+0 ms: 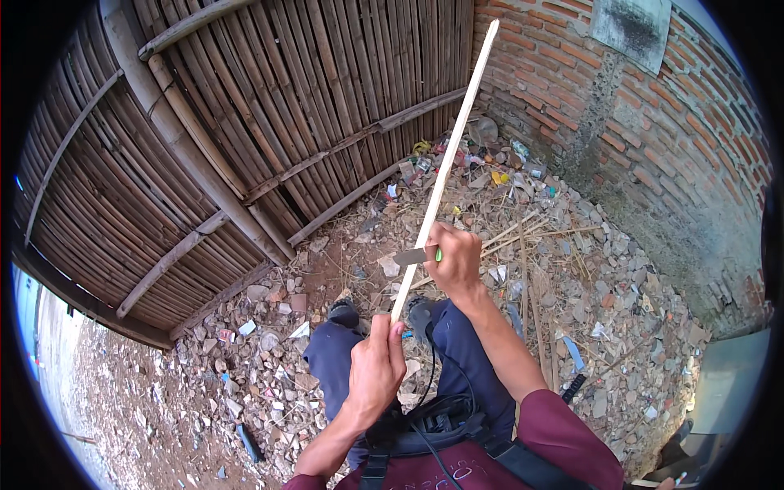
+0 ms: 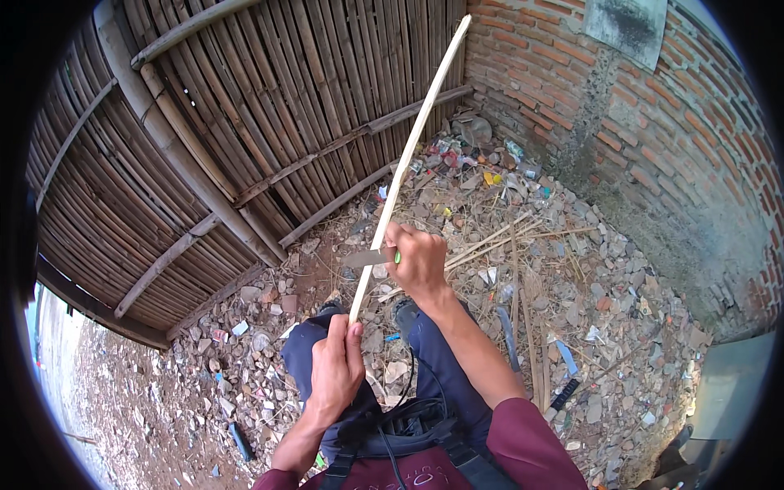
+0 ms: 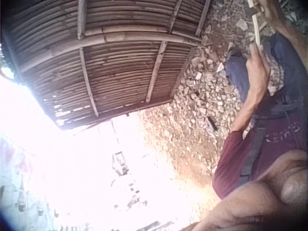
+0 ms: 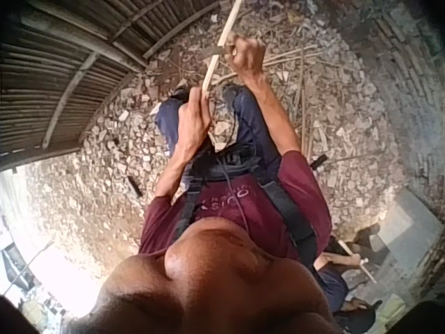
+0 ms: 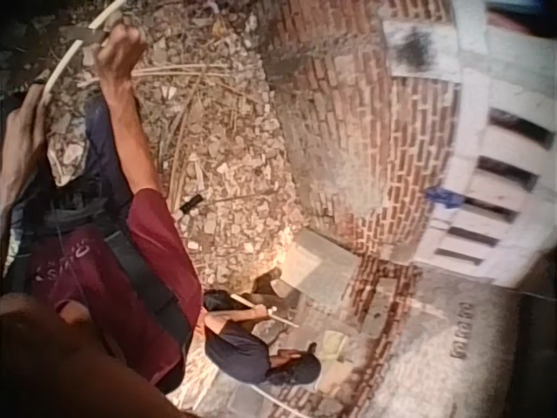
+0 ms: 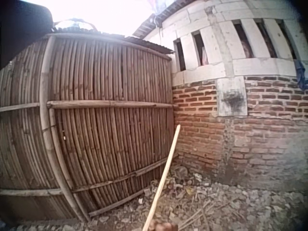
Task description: The person shaves a thin wooden rod by hand using a small knife and a machete. The person uses a smaller knife to whittle one end of the rod and then uses a larger machete-like blade to scrape down the length of the wood while holding it vertically.
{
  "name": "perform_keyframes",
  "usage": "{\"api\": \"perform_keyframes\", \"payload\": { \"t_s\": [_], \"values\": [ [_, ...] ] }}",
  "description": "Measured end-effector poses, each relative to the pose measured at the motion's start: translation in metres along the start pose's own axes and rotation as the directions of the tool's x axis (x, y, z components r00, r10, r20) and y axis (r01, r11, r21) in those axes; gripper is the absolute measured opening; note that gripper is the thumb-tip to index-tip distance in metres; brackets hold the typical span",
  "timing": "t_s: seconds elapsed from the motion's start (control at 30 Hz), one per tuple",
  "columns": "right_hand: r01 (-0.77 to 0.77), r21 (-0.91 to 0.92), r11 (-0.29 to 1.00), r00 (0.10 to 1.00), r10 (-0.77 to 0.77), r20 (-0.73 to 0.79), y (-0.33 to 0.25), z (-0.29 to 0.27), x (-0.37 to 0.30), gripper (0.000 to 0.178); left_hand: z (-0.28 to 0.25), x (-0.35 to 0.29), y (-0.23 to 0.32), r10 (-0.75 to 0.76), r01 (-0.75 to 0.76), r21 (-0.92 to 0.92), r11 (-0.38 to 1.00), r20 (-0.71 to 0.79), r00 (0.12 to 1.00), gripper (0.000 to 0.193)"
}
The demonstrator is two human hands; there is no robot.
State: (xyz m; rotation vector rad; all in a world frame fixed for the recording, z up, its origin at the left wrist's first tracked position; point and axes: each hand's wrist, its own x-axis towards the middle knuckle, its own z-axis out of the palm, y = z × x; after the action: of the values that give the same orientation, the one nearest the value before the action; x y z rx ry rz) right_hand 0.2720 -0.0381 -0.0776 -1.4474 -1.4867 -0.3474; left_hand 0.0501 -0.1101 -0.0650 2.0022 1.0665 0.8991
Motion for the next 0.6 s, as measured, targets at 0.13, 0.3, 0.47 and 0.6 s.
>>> {"api": "perform_keyframes", "payload": {
  "t_s": [0.13, 0.3, 0.47, 0.6],
  "values": [
    [-0.018, -0.082, 0.996, 0.994, 0.008, -0.113, 0.026, 0.013, 0.01, 0.006, -0.003, -0.002, 0.002, 0.02, -0.02, 0.013, 1.0, -0.006, 1.0, 0.014],
    [-0.089, -0.076, 0.993, 0.989, 0.079, -0.124, 0.046, 0.014, 0.031, 0.014, -0.009, -0.018, -0.003, -0.018, 0.019, -0.037, 0.999, 0.016, 1.0, 0.013],
    [-0.07, -0.059, 0.996, 0.989, 0.061, -0.134, 0.036, 0.019, 0.033, 0.011, -0.012, -0.013, -0.006, -0.011, 0.011, 0.003, 1.0, 0.007, 1.0, 0.012],
    [-0.063, 0.013, 0.998, 0.994, 0.064, -0.09, 0.032, 0.02, 0.029, 0.011, -0.019, -0.011, -0.008, -0.021, 0.021, -0.013, 1.0, 0.007, 1.0, 0.012]
  ]
}}
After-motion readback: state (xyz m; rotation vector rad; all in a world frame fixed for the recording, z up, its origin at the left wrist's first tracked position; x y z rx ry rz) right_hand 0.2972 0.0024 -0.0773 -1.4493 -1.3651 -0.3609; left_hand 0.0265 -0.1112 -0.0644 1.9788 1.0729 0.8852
